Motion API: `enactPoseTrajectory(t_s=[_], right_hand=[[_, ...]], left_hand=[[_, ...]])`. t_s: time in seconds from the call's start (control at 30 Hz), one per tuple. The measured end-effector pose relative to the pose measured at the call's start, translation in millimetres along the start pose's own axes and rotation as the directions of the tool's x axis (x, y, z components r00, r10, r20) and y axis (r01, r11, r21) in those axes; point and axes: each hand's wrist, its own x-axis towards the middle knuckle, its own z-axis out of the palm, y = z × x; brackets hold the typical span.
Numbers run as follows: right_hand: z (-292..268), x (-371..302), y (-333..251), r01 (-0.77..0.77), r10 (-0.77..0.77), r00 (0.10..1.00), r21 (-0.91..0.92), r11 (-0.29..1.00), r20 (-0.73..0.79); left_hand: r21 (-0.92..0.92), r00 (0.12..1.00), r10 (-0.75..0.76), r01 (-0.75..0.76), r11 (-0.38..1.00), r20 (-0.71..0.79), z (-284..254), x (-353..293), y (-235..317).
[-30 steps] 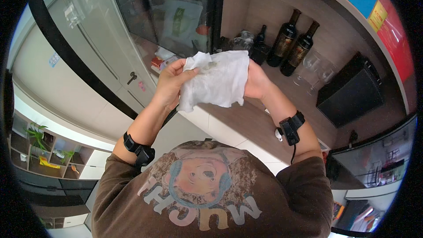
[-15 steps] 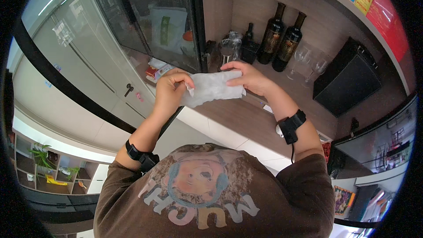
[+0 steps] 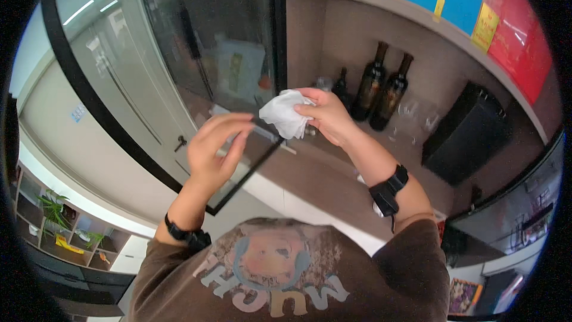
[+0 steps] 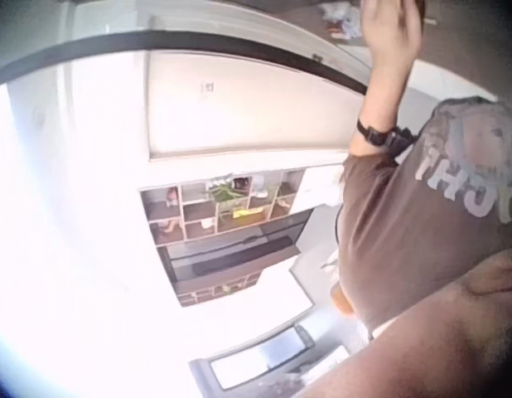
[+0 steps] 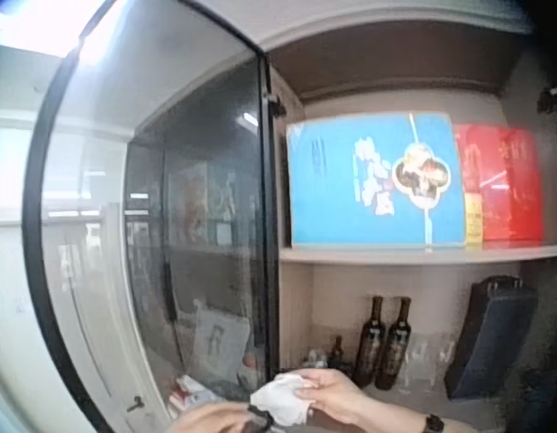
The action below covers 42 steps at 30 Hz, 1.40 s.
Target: Cleaning the glass doors and interior surfaces of a display cabinet with a cloth.
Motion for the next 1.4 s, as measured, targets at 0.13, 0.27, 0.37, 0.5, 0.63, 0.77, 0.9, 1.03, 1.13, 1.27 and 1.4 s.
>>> enactPoseTrajectory(t_s=[0.13, 0.27, 0.37, 0.5, 0.63, 0.77, 0.9, 1.03, 1.13, 1.27, 1.4], right_hand=[[5.5, -4.7, -59.9, 0.215, -0.227, 0.971, -0.132, 0.967, -0.08], [34.5, 15.1, -130.1, 0.37, -0.396, 0.913, -0.214, 0.904, -0.094], [46.9, 35.7, -197.1, 0.71, -0.805, 0.582, -0.412, 0.571, -0.113], [97.4, 64.5, -334.5, 0.783, -0.997, -0.039, -0.619, -0.068, 0.061], [163.2, 51.7, -462.9, 0.356, -0.77, -0.511, -0.721, -0.594, 0.382], [249.2, 48.4, -523.2, 0.315, -0.631, -0.613, -0.585, -0.747, 0.475], [317.7, 45.0, -545.9, 0.226, -0.815, -0.289, -0.791, -0.568, 0.503], [353.1, 99.7, -553.4, 0.637, -0.831, -0.329, -0.544, -0.546, 0.448], [354.4, 121.8, -556.5, 0.693, -0.82, -0.211, -0.511, -0.509, 0.532], [341.3, 134.8, -577.3, 0.925, -0.778, -0.193, -0.154, -0.347, 0.598], [333.6, 136.8, -567.9, 0.744, -0.842, -0.084, -0.529, -0.408, 0.533]], left_hand=[[0.467, 0.918, 0.378, -0.285, 0.837, -0.117, -66.9, 16.1, 41.0], [0.533, 0.791, 0.363, -0.056, 0.845, -0.492, -119.4, -13.0, 35.3], [0.254, 0.702, 0.228, -0.069, 0.965, -0.674, -127.3, -3.8, 26.4], [-0.177, 0.882, -0.178, 0.11, 0.978, -0.436, -112.3, 11.8, 24.2], [-0.27, 0.858, -0.329, 0.233, 0.934, -0.395, -103.0, 11.1, 3.3], [-0.277, 0.836, -0.35, 0.248, 0.928, -0.423, -101.0, 8.5, 3.8], [-0.269, 0.844, -0.363, 0.272, 0.924, -0.396, -105.4, 7.8, 5.1], [-0.218, 0.853, -0.326, 0.256, 0.942, -0.407, -106.5, 4.0, 3.5], [-0.167, 0.856, -0.331, 0.287, 0.943, -0.398, -106.9, 5.2, 3.5], [-0.313, 0.852, -0.378, 0.27, 0.911, -0.363, -104.1, 3.3, 8.4], [-0.346, 0.838, -0.422, 0.304, 0.888, -0.347, -108.4, 2.3, 11.3]])
